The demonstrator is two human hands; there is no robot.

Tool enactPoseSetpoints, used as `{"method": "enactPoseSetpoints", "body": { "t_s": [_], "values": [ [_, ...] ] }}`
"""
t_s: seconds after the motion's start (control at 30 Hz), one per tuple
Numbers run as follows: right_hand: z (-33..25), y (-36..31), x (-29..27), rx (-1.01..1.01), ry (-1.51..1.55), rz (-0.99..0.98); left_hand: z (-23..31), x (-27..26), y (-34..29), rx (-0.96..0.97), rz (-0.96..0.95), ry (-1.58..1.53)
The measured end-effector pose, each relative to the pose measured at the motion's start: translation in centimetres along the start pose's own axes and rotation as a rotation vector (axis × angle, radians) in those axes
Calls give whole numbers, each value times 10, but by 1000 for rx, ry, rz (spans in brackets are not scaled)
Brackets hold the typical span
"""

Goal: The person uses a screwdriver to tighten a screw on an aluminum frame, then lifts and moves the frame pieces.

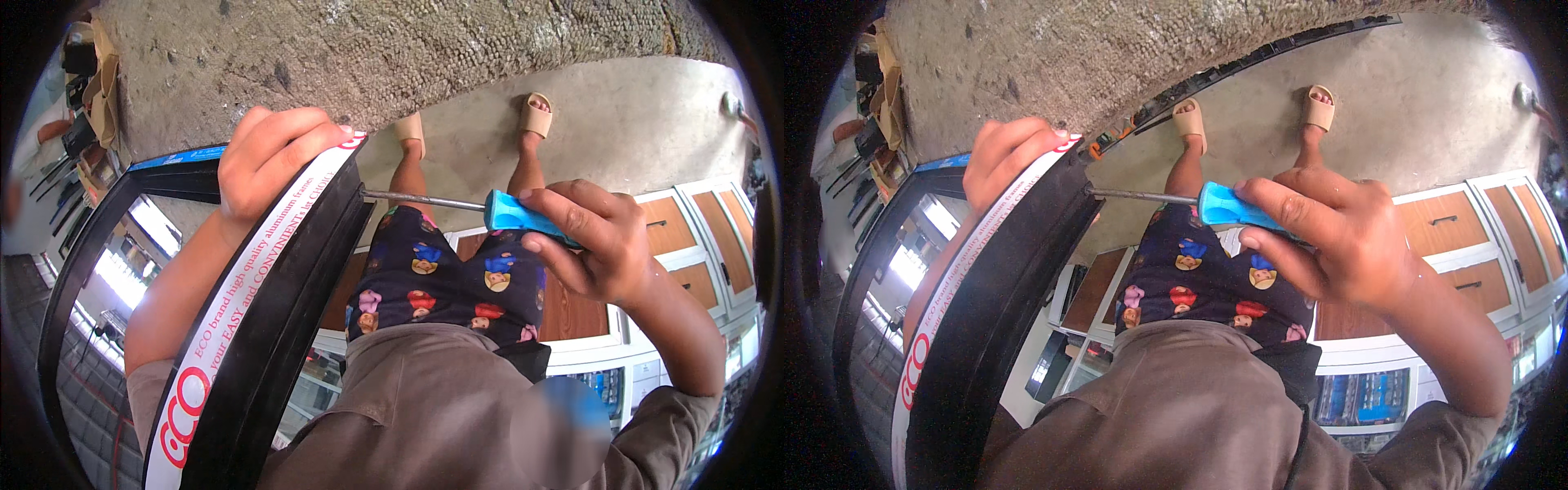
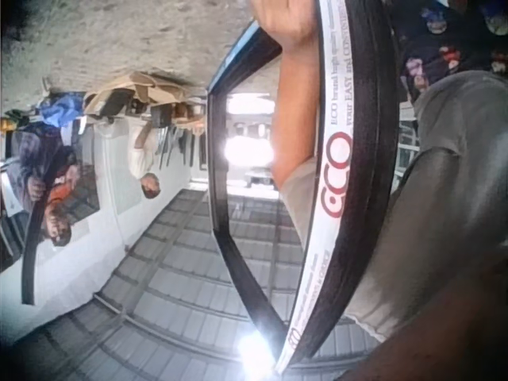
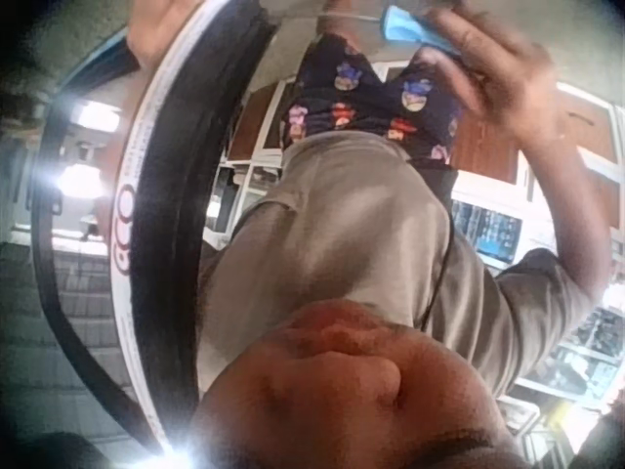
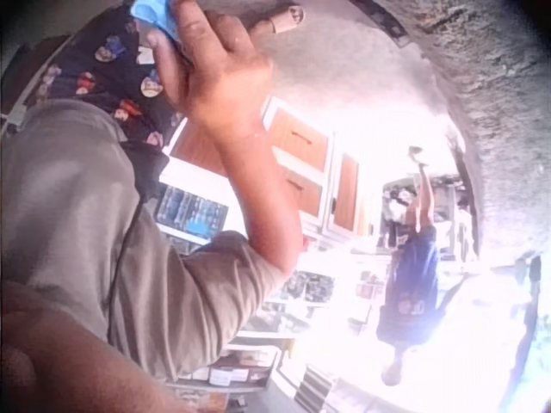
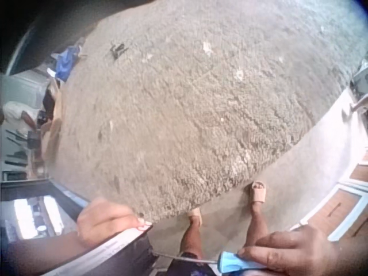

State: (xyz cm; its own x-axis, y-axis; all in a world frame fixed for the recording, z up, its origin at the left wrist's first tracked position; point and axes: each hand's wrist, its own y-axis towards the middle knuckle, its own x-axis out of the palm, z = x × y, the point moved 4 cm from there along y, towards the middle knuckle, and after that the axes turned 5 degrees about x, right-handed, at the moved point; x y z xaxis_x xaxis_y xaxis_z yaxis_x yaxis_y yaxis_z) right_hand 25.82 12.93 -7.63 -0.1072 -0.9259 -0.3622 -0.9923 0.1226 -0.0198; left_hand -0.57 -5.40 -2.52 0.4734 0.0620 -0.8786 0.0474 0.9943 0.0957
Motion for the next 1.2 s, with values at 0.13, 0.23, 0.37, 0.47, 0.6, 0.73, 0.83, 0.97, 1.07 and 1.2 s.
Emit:
{"method": "enactPoseSetpoints", "body": {
  "t_s": [0.13, 0.23, 0.37, 0.47, 0.6, 0.73, 0.83, 0.97, 1.07, 1.2],
  "values": [
    [1, 10, -3, 677, 491, -224, -2, 2, 0, 20, -3, -1],
    [4, 19, -12, 979, 722, -331, -1, 0, 1, 17, -11, 4],
    [7, 17, -32, 439, 307, -179, 0, -2, 0, -20, -33, 32],
    [-1, 7, -28, 15, -105, 12, 1, 3, -1, -12, -16, 0],
    [-4, 7, -22, -171, -259, 131, 1, 0, 2, -9, -30, 14],
    [-2, -3, -12, -143, -240, -54, 3, -1, -2, -20, -57, 20],
    [-5, -3, -10, -145, -219, -20, 3, -1, -1, -15, -40, 1],
    [-1, -7, -7, -5, -52, -29, 2, 1, -1, -6, -32, -12],
    [-2, -6, -6, 138, 9, -86, 3, 1, -2, -8, -41, 7],
    [3, 1, -12, 47, -24, -41, 2, 1, 1, 10, -13, 1]
  ]
}}
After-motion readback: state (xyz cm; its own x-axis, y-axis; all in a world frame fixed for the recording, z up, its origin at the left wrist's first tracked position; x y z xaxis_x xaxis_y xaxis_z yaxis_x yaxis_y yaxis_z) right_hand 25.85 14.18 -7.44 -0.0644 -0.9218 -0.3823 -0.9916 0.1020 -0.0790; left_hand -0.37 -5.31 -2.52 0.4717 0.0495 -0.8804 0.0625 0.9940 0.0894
